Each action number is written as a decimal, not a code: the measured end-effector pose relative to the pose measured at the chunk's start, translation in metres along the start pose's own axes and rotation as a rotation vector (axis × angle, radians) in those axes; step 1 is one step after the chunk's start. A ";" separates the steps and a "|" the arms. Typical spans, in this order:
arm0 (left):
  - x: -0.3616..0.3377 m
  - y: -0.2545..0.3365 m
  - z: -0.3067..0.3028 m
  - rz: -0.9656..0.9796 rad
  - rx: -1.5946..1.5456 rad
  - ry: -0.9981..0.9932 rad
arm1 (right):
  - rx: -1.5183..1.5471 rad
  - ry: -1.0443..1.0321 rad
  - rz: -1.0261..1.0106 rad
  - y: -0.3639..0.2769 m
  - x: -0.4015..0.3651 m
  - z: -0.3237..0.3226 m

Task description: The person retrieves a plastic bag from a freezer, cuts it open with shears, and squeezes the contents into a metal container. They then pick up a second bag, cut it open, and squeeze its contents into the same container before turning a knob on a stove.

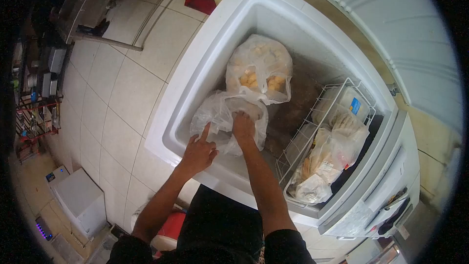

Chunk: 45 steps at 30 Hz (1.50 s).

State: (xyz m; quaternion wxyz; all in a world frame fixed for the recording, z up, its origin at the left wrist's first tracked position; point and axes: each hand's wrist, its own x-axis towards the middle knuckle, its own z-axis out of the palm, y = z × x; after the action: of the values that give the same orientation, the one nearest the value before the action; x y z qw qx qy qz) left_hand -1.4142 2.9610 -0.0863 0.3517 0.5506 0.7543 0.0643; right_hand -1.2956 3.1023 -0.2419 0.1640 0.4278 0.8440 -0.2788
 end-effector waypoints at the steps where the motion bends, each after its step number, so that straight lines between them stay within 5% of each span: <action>1: 0.002 -0.002 0.002 -0.015 0.000 -0.010 | 0.005 -0.024 0.022 -0.004 0.000 -0.006; 6: 0.006 -0.015 0.016 -0.032 -0.025 0.017 | -0.045 -0.070 -0.022 0.016 -0.005 0.008; 9: 0.008 -0.013 0.011 -0.004 -0.035 0.041 | 0.011 0.105 0.071 0.018 -0.009 0.014; 15: 0.010 -0.011 0.016 -0.011 -0.068 0.010 | -0.009 -0.080 -0.105 0.027 -0.026 0.011; 18: 0.005 -0.005 0.012 -0.038 -0.067 0.029 | 0.172 0.097 -0.060 0.023 -0.051 0.003; 27: 0.010 -0.009 0.014 -0.015 -0.071 0.043 | 0.092 -0.141 -0.116 0.030 -0.066 -0.027; 30: 0.011 -0.005 0.015 -0.092 -0.108 0.043 | 0.238 0.123 -0.069 0.030 -0.051 0.012; 35: 0.010 0.003 0.010 -0.093 -0.140 0.037 | 0.347 0.014 0.063 0.042 -0.020 0.067; 36: 0.009 0.004 0.011 -0.081 -0.140 0.052 | 0.409 0.025 0.063 0.042 -0.016 0.064; 39: 0.005 0.001 0.018 -0.049 -0.102 0.098 | 0.072 -0.391 -0.059 0.043 -0.009 0.037; 42: 0.002 0.000 0.017 -0.028 -0.043 0.161 | 0.113 -0.387 -0.232 0.003 -0.048 -0.058; 45: 0.001 0.006 0.006 -0.104 -0.133 0.079 | -0.011 -0.162 -0.454 -0.005 -0.084 -0.091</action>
State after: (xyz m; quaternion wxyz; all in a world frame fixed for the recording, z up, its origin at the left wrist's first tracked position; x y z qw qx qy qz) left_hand -1.4057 2.9627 -0.0882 0.3606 0.4829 0.7893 0.1176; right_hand -1.2539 3.1027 -0.1248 0.1668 0.2025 0.9041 -0.3373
